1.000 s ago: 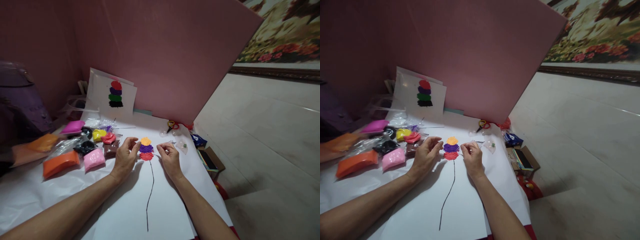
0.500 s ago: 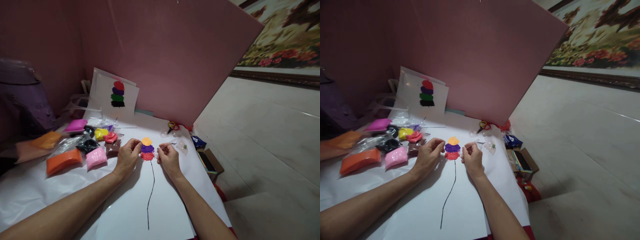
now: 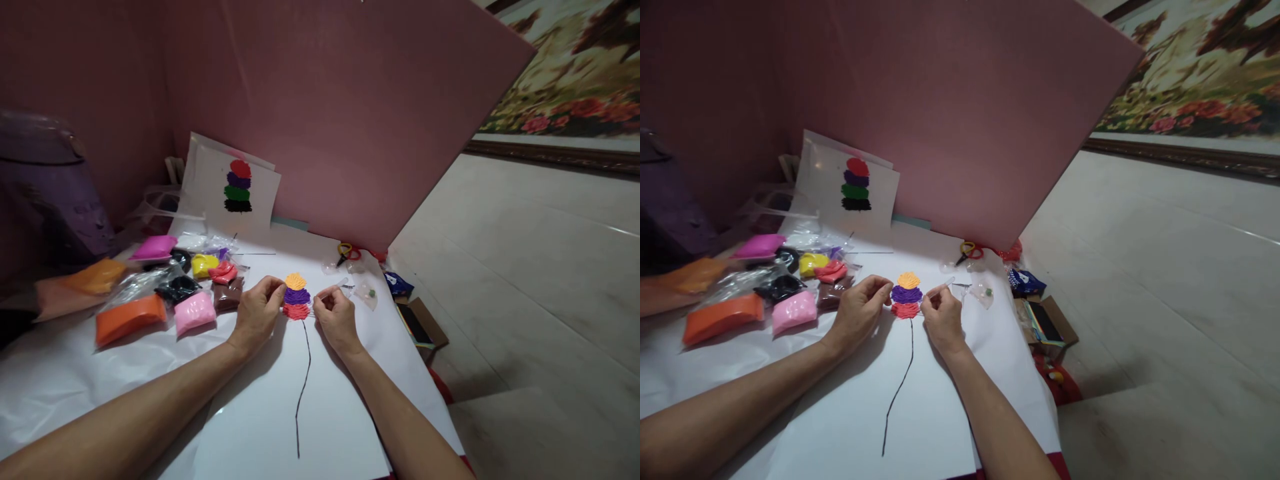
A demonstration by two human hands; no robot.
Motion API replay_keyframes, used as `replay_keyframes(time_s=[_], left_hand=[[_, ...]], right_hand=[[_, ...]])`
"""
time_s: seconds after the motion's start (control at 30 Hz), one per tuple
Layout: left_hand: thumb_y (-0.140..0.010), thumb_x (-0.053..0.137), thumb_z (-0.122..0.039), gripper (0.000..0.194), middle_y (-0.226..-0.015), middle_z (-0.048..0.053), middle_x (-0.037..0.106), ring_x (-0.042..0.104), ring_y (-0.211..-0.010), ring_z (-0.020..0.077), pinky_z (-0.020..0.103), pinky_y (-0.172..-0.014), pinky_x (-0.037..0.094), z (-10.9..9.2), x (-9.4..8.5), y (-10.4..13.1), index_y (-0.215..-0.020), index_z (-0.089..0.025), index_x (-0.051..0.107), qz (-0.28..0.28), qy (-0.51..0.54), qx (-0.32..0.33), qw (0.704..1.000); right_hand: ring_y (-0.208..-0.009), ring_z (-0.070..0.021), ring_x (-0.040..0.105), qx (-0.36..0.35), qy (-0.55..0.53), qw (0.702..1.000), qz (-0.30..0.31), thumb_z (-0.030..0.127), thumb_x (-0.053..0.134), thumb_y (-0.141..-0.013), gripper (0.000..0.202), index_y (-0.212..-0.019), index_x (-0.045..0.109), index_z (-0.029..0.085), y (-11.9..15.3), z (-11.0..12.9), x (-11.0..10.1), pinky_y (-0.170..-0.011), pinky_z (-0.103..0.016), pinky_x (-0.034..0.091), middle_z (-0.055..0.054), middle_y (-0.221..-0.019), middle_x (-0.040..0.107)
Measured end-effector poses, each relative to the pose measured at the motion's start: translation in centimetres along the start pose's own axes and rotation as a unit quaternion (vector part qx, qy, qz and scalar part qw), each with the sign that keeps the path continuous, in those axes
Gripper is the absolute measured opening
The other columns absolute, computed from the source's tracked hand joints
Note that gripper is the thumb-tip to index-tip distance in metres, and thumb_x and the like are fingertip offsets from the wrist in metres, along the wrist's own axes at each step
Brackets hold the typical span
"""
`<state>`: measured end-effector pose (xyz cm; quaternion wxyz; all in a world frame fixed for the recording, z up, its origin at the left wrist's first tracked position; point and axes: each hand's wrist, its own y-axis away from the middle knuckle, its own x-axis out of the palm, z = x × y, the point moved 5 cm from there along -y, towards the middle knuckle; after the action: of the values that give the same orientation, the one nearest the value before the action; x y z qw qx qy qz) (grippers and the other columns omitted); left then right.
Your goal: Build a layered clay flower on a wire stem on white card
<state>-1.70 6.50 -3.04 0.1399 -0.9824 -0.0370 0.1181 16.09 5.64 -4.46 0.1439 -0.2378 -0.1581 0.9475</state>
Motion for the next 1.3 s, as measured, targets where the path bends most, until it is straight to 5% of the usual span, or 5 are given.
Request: replay_keyframes(time_s=[1.3], left_hand=[[-0.083,0.050,-0.030,0.016,-0.069,0.001,0.063,0.057,-0.067,0.0175,0.029,-0.066,0.040,0.29,0.03,0.02,-0.075,-0.019,0.059,0.003,-0.042,-0.014,0.999]], right_hand=[[-0.051,-0.0147,0.055,0.044,0.069,0.997,-0.019,0.021,0.051,-0.070,0.005,-0.065,0.052,0.021,-0.41,-0.42,-0.10,-0.052,-0.026,0.043,0.002,-0.060,0.059]])
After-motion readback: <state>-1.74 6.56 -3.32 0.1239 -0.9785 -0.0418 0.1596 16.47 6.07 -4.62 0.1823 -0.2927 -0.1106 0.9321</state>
